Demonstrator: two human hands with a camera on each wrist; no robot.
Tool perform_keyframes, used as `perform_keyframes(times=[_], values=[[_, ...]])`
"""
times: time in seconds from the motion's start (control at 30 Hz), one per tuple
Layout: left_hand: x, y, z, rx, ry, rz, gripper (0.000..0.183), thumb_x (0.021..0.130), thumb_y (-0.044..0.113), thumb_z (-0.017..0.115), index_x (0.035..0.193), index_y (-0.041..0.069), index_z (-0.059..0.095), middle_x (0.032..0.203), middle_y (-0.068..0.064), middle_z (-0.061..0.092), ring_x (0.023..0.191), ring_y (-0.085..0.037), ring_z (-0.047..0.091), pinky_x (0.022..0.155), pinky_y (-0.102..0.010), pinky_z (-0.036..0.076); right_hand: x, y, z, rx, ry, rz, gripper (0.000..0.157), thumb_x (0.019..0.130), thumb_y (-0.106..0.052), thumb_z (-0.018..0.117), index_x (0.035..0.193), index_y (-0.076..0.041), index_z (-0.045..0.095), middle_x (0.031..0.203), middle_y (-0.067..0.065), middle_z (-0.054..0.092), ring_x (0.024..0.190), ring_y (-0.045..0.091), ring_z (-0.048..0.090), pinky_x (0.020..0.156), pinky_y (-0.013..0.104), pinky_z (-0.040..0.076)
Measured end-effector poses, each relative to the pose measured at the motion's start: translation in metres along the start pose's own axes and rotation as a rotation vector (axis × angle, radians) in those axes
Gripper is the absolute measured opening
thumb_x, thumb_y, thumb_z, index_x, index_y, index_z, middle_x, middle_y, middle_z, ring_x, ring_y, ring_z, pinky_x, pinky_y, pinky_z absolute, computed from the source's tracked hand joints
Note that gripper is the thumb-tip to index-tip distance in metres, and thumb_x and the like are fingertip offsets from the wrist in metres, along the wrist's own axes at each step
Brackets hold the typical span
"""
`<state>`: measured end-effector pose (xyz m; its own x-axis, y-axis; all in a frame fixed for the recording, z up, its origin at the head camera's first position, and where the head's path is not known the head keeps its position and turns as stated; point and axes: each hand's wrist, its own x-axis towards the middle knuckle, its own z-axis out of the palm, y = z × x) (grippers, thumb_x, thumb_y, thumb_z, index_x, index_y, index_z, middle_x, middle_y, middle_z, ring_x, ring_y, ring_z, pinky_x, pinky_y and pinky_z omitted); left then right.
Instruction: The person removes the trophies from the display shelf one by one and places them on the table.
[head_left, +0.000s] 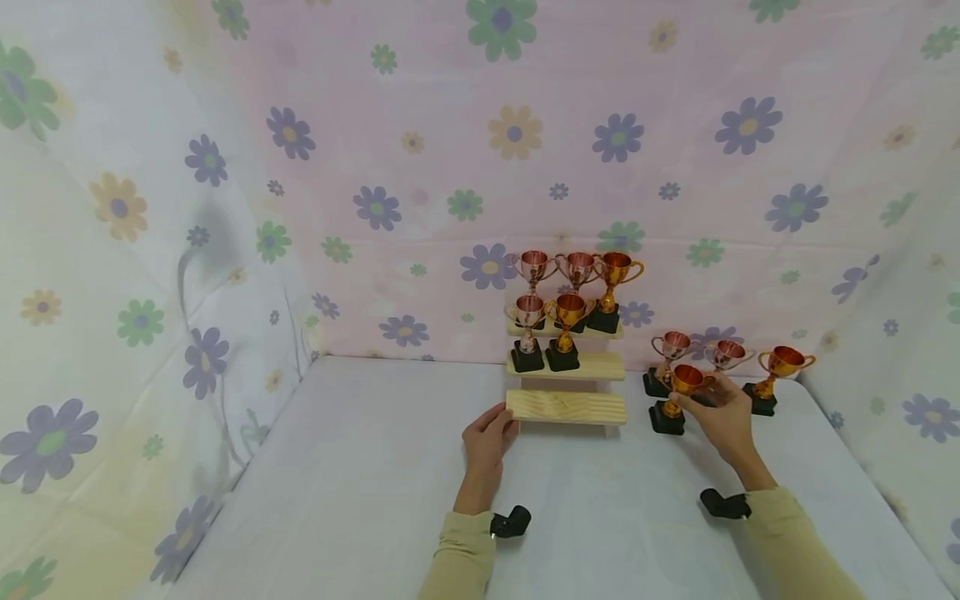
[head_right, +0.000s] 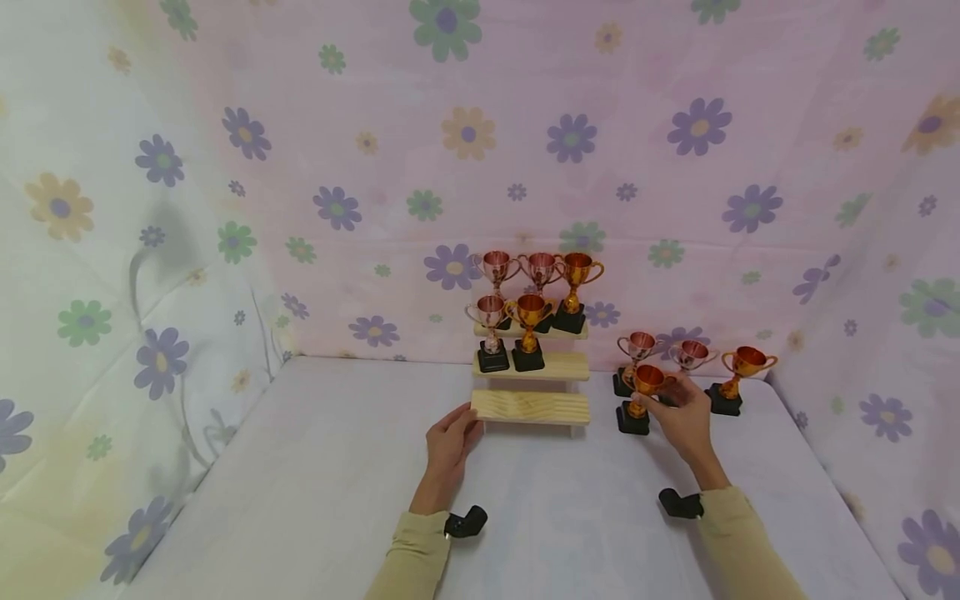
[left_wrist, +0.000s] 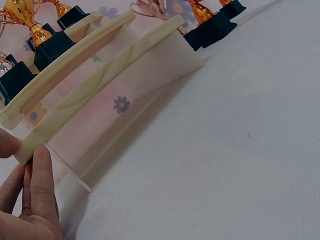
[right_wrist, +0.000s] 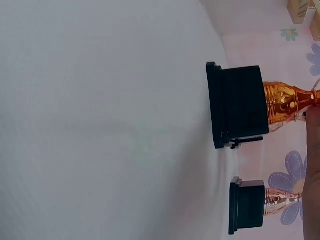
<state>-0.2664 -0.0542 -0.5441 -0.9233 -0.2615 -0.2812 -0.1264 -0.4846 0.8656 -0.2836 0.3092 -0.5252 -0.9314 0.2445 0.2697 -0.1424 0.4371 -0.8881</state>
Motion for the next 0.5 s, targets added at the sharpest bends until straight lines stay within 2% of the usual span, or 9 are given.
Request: perform_keyframes(times=[0.17, 0.23, 0.3, 0.4, 0.5], values=[[-0.001, -0.001, 0.000, 0.008, 0.003, 0.002, 0.031, 0.092, 0.001, 0.070, 0.121, -0.009, 0.067, 0.106, -0.016, 0.070, 0.086, -0.013, 0.069, 0.081, -0.025, 0.062, -0.005, -0.001, 0.001, -0.006, -0.004, 0.021, 0.052, 0.091, -0.026, 0.079, 0.131, -0.001, 0.057, 0.106, -0.020, 0.059, 0.095, -0.010, 0.056, 0.076, 0.004, 0.050], [-0.001, -0.001, 0.000, 0.005, 0.002, 0.005, 0.031, 0.092, 0.001, 0.070, 0.121, -0.009, 0.067, 0.106, -0.017, 0.070, 0.086, -0.014, 0.070, 0.081, -0.026, 0.062, -0.007, -0.002, 0.002, -0.013, -0.032, 0.031, 0.055, 0.092, -0.026, 0.077, 0.135, 0.000, 0.055, 0.111, -0.009, 0.064, 0.095, -0.012, 0.056, 0.077, 0.003, 0.050], [0.000, 0.000, 0.000, 0.004, 0.005, 0.005, 0.030, 0.092, 0.000, 0.070, 0.121, -0.009, 0.068, 0.106, -0.016, 0.070, 0.086, -0.014, 0.070, 0.081, -0.026, 0.062, -0.011, -0.004, 0.001, -0.030, -0.079, 0.039, 0.057, 0.094, -0.025, 0.076, 0.138, 0.002, 0.052, 0.120, 0.005, 0.066, 0.099, -0.008, 0.058, 0.079, 0.003, 0.049], [0.000, 0.000, 0.000, 0.005, 0.009, 0.005, 0.030, 0.092, 0.000, 0.070, 0.120, -0.009, 0.068, 0.104, -0.016, 0.070, 0.085, -0.014, 0.070, 0.080, -0.025, 0.062, -0.020, -0.008, -0.002, -0.077, -0.182, 0.058, 0.064, 0.096, -0.022, 0.073, 0.145, 0.006, 0.042, 0.137, 0.027, 0.057, 0.116, 0.016, 0.062, 0.087, 0.007, 0.050], [0.000, 0.000, 0.000, 0.002, 0.011, 0.009, 0.029, 0.091, -0.001, 0.069, 0.119, -0.009, 0.068, 0.101, -0.014, 0.071, 0.083, -0.013, 0.070, 0.078, -0.024, 0.062, -0.034, -0.015, -0.009, -0.162, -0.299, 0.098, 0.071, 0.098, -0.020, 0.070, 0.149, 0.012, 0.032, 0.144, 0.035, 0.045, 0.130, 0.044, 0.051, 0.103, 0.029, 0.050]])
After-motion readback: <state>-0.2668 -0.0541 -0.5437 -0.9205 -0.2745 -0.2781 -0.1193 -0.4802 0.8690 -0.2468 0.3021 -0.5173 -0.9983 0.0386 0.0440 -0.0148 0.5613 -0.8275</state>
